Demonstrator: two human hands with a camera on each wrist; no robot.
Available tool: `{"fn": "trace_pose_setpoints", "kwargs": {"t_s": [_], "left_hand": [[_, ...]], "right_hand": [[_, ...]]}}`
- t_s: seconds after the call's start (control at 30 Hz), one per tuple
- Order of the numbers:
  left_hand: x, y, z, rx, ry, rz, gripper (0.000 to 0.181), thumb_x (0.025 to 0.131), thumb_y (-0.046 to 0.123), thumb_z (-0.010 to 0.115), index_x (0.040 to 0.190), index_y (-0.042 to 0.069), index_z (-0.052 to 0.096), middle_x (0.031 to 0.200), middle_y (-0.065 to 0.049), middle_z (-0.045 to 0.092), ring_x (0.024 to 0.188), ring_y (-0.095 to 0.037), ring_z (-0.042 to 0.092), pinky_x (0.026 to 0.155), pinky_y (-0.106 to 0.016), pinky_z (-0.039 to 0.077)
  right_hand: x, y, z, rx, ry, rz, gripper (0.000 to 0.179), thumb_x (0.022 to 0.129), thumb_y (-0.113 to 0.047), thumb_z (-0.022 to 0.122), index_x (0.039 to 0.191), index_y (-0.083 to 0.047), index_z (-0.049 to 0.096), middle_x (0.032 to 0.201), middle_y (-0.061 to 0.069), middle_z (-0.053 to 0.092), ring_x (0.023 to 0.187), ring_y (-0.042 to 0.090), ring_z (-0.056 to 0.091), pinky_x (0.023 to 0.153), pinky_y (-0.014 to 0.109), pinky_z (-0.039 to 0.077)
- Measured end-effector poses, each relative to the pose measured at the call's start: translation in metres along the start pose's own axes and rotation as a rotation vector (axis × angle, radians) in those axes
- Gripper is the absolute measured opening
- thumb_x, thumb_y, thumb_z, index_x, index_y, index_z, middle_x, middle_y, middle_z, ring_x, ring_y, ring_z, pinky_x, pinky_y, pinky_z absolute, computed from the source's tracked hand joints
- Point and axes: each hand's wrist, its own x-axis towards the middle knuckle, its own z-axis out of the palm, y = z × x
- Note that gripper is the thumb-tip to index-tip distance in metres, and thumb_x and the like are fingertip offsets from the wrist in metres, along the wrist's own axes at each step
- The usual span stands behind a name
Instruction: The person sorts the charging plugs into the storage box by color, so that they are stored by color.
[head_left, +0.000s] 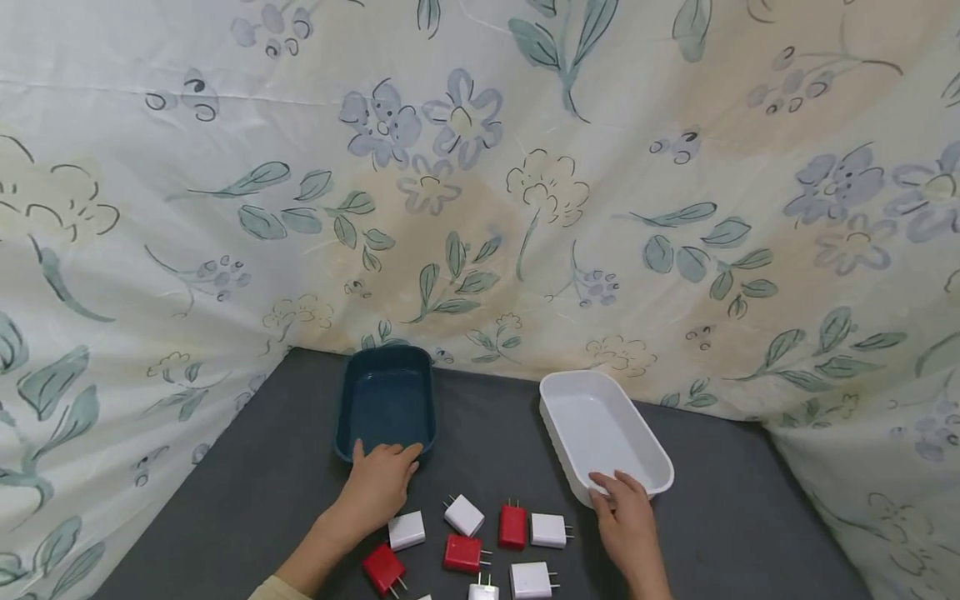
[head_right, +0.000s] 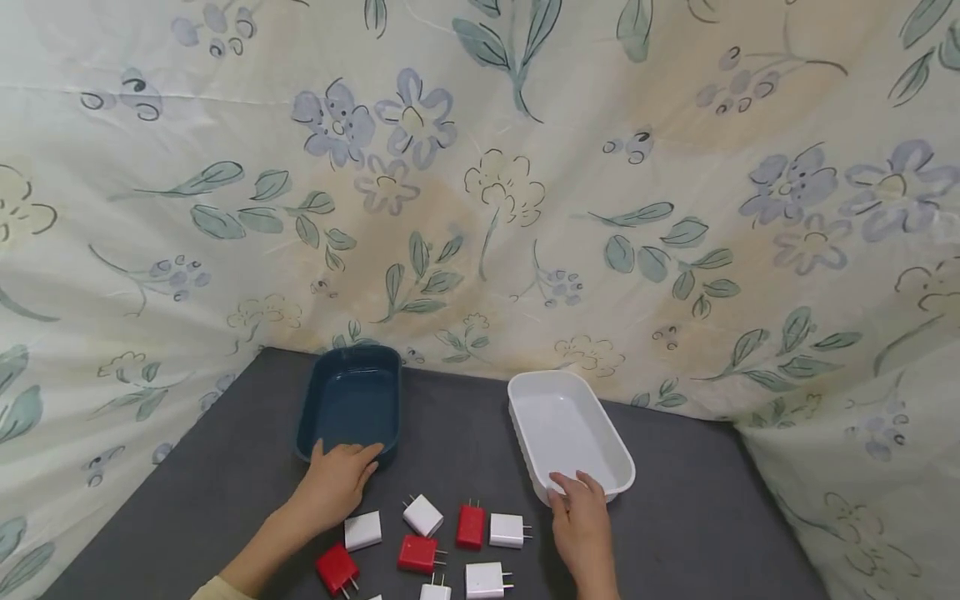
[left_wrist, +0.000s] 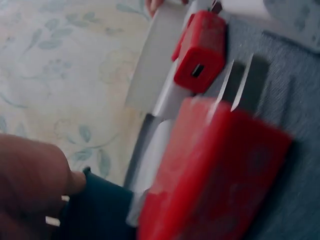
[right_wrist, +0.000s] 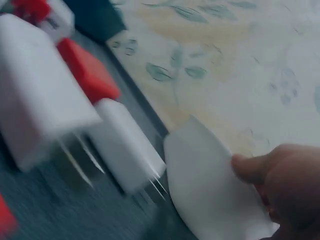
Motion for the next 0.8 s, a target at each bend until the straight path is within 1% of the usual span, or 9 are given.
{"fn": "trace_pose_setpoints", "kwargs": {"t_s": [0.07, 0.17, 0.33, 0.43, 0.5, 0.57, 0.67, 0.73, 0.8], "left_hand": [[-0.002, 0.002, 0.005, -0.068, -0.016, 0.045, 0.029, 0.090, 0.026, 0.057, 0.118, 0.017, 0.062, 0.102, -0.002, 0.068, 0.100, -0.025, 0.061, 0.092, -0.073, 0.024], [-0.002, 0.002, 0.010, -0.162, -0.038, 0.148, 0.031, 0.092, 0.029, 0.055, 0.121, 0.019, 0.060, 0.105, 0.002, 0.067, 0.104, -0.020, 0.058, 0.095, -0.070, 0.021], [0.006, -0.009, 0.012, -0.324, -0.058, 0.350, 0.035, 0.093, 0.040, 0.049, 0.123, 0.025, 0.058, 0.112, 0.013, 0.063, 0.108, -0.011, 0.053, 0.103, -0.060, 0.016], [0.011, -0.017, 0.008, -0.385, 0.000, 0.380, 0.034, 0.092, 0.043, 0.050, 0.120, 0.027, 0.060, 0.115, 0.014, 0.061, 0.113, -0.010, 0.051, 0.106, -0.057, 0.019], [0.012, -0.022, 0.005, -0.364, 0.076, 0.343, 0.034, 0.091, 0.044, 0.053, 0.118, 0.027, 0.061, 0.118, 0.011, 0.060, 0.118, -0.013, 0.048, 0.105, -0.057, 0.022], [0.012, -0.026, 0.004, -0.307, 0.135, 0.258, 0.037, 0.088, 0.048, 0.055, 0.119, 0.027, 0.061, 0.124, 0.005, 0.057, 0.124, -0.019, 0.044, 0.104, -0.059, 0.025], [0.011, -0.031, 0.005, -0.251, 0.099, 0.076, 0.051, 0.084, 0.058, 0.053, 0.124, 0.027, 0.057, 0.139, -0.006, 0.044, 0.129, -0.034, 0.038, 0.100, -0.063, 0.027], [0.009, -0.034, 0.007, -0.278, 0.021, -0.064, 0.062, 0.081, 0.066, 0.050, 0.129, 0.028, 0.053, 0.148, -0.013, 0.029, 0.127, -0.046, 0.037, 0.095, -0.067, 0.029], [0.009, -0.035, 0.009, -0.327, -0.031, -0.177, 0.067, 0.080, 0.070, 0.046, 0.131, 0.025, 0.052, 0.149, -0.021, 0.023, 0.122, -0.054, 0.037, 0.091, -0.070, 0.030]], "right_hand": [[-0.002, -0.008, 0.006, 0.018, -0.040, -0.040, 0.019, 0.079, -0.006, 0.067, 0.099, -0.003, 0.069, 0.097, 0.015, 0.068, 0.102, 0.034, 0.057, 0.087, 0.048, 0.042], [-0.005, -0.022, 0.013, 0.090, -0.120, -0.035, 0.022, 0.079, -0.007, 0.068, 0.101, -0.008, 0.068, 0.099, 0.007, 0.067, 0.092, 0.022, 0.063, 0.078, 0.035, 0.050], [-0.005, -0.042, 0.023, 0.322, -0.317, -0.096, 0.036, 0.082, -0.008, 0.067, 0.116, -0.013, 0.062, 0.116, 0.003, 0.062, 0.107, 0.021, 0.060, 0.083, 0.031, 0.052], [-0.001, -0.045, 0.023, 0.458, -0.331, -0.107, 0.037, 0.082, -0.007, 0.067, 0.118, -0.012, 0.060, 0.118, 0.005, 0.062, 0.108, 0.023, 0.060, 0.083, 0.030, 0.052], [0.001, -0.043, 0.020, 0.454, -0.190, -0.076, 0.033, 0.081, -0.006, 0.068, 0.113, -0.014, 0.064, 0.111, 0.003, 0.066, 0.100, 0.021, 0.064, 0.075, 0.024, 0.053], [0.003, -0.037, 0.014, 0.368, 0.026, -0.004, 0.028, 0.079, -0.005, 0.070, 0.105, -0.013, 0.068, 0.101, 0.004, 0.069, 0.089, 0.020, 0.066, 0.065, 0.021, 0.052], [0.003, -0.024, 0.005, 0.134, 0.231, 0.192, 0.024, 0.079, -0.010, 0.069, 0.102, -0.010, 0.069, 0.103, 0.010, 0.067, 0.090, 0.028, 0.062, 0.071, 0.034, 0.049], [0.003, -0.015, 0.001, 0.065, 0.182, 0.303, 0.031, 0.081, -0.017, 0.067, 0.110, -0.007, 0.065, 0.105, 0.017, 0.063, 0.092, 0.034, 0.057, 0.073, 0.043, 0.046], [0.004, -0.007, -0.001, 0.072, 0.022, 0.385, 0.040, 0.085, -0.028, 0.063, 0.119, -0.008, 0.060, 0.098, 0.018, 0.059, 0.085, 0.033, 0.054, 0.069, 0.044, 0.042]]}}
